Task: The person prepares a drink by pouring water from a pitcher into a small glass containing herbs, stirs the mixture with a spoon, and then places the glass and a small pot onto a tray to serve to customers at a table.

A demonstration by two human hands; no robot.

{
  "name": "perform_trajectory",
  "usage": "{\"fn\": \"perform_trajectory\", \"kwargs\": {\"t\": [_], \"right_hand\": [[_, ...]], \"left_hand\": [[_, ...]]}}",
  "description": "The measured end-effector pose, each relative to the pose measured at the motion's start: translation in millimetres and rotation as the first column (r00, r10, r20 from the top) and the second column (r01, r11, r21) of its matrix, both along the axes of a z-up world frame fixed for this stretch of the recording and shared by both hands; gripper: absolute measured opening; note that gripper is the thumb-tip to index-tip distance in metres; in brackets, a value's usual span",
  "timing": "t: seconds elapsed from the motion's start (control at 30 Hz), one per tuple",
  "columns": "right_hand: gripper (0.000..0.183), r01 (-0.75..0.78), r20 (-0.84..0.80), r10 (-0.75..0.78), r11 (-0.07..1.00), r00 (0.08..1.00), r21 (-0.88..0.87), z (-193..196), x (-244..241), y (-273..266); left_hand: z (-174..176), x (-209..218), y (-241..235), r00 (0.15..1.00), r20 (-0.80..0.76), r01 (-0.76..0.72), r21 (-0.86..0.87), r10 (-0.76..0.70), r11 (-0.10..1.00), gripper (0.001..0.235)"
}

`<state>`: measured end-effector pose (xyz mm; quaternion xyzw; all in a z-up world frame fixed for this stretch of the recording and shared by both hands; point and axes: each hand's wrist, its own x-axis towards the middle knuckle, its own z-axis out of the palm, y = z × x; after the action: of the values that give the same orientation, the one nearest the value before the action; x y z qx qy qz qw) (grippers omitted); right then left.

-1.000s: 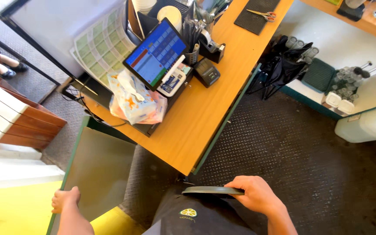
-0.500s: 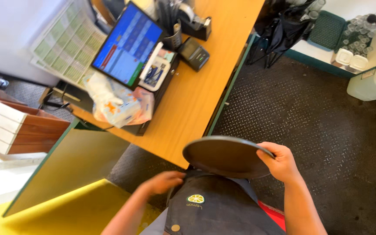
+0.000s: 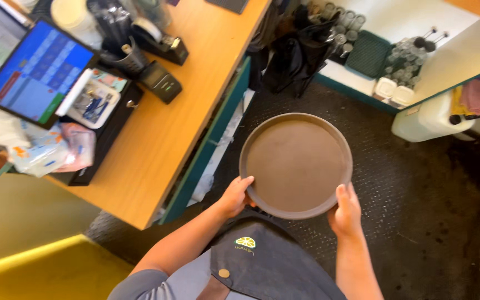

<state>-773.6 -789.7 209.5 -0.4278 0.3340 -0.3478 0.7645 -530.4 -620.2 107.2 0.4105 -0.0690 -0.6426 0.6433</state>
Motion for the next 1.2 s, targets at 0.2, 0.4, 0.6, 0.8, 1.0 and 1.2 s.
{"fn": "perform_trajectory", "kwargs": {"t": [0.2,0.4,0.6,0.8,1.0,1.2], "right_hand": [[0.048,-0.288,0.025,0.287,0.956,0.958,0.048,-16.4,-30.3,-13.5],[0.042,-0.395,-0.047,0.398,0.916,0.916,0.064,-16.2,-21.7,-42.6],[0.041,-0.417,-0.058,0.416,0.909,0.907,0.006,-11.6,14.7,-103.0],[0.059,-0.382,-0.292,0.301,0.881,0.908,-0.279,8.9,114.0,-160.2],[0.066,-0.478,-0.138,0.467,0.877,0.873,-0.057,7.7,199.7,-192.8],[0.057,-0.853,-0.298,0.800,0.481,0.521,-0.201,8.2,309.3,-188.8]], "left_hand": [[19.3,18.9,-62.5,0.986,0.031,-0.167,0.075,0.166,0.983,0.029],[17.5,67.6,-105.7,0.963,0.077,-0.262,0.064,0.257,0.963,0.027],[-22.5,113.8,-108.9,0.914,0.055,-0.405,0.100,0.401,0.909,0.022],[-21.8,150.2,-131.0,0.929,0.041,-0.371,0.061,0.369,0.927,0.027],[-21.3,173.5,-94.6,0.880,0.156,-0.458,0.025,0.449,0.889,0.043],[-16.6,152.1,-10.4,0.791,0.208,-0.600,0.077,0.575,0.796,0.037]]}}
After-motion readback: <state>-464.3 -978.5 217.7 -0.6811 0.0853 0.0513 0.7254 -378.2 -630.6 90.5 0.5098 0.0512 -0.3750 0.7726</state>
